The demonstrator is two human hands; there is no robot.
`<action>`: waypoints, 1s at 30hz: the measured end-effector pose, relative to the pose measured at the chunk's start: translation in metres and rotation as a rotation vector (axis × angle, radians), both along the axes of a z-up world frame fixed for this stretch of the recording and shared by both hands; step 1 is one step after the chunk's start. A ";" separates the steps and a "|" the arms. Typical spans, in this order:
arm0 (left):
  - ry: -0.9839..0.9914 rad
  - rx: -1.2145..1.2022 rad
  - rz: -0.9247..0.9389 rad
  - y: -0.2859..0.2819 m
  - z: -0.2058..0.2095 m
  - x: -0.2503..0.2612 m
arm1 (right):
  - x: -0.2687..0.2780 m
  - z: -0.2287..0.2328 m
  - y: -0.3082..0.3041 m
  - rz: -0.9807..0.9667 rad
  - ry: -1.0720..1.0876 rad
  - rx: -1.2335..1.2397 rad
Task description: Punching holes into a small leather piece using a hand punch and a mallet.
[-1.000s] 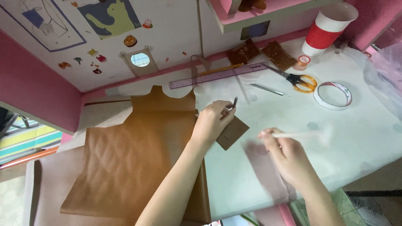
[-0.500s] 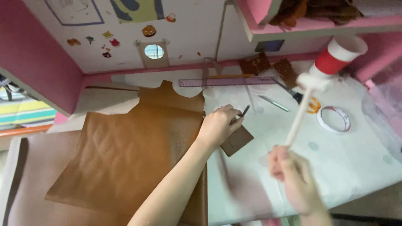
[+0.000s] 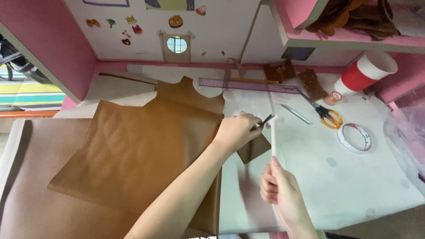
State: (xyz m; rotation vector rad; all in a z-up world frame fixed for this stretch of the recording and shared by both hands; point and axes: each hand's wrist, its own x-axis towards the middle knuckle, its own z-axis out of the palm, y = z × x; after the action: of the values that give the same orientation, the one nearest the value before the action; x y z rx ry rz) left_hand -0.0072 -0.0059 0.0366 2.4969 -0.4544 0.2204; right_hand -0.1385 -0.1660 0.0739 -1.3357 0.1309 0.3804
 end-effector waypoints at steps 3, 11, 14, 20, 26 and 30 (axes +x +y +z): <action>-0.028 0.020 0.008 -0.002 -0.008 0.004 | -0.010 0.016 -0.008 -0.120 -0.364 -0.022; -0.026 -0.004 0.015 -0.003 -0.007 0.003 | -0.005 0.008 -0.001 -0.051 -0.153 -0.007; -0.044 0.002 0.002 0.001 -0.005 0.008 | -0.012 0.032 0.007 -0.052 -0.219 0.093; -0.009 -0.003 0.021 -0.004 -0.008 0.006 | -0.012 0.017 0.007 -0.105 -0.298 0.099; -0.005 -0.010 0.005 0.001 -0.010 0.003 | -0.033 0.038 0.018 -0.120 -0.315 -0.040; 0.029 0.003 0.019 -0.003 -0.009 0.004 | -0.030 0.040 0.009 -0.157 -0.470 0.075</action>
State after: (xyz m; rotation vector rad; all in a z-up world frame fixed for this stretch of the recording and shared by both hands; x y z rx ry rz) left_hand -0.0034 -0.0092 0.0280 2.5047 -0.4200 0.1903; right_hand -0.1683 -0.1569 0.1139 -1.2979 -0.1690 -0.0661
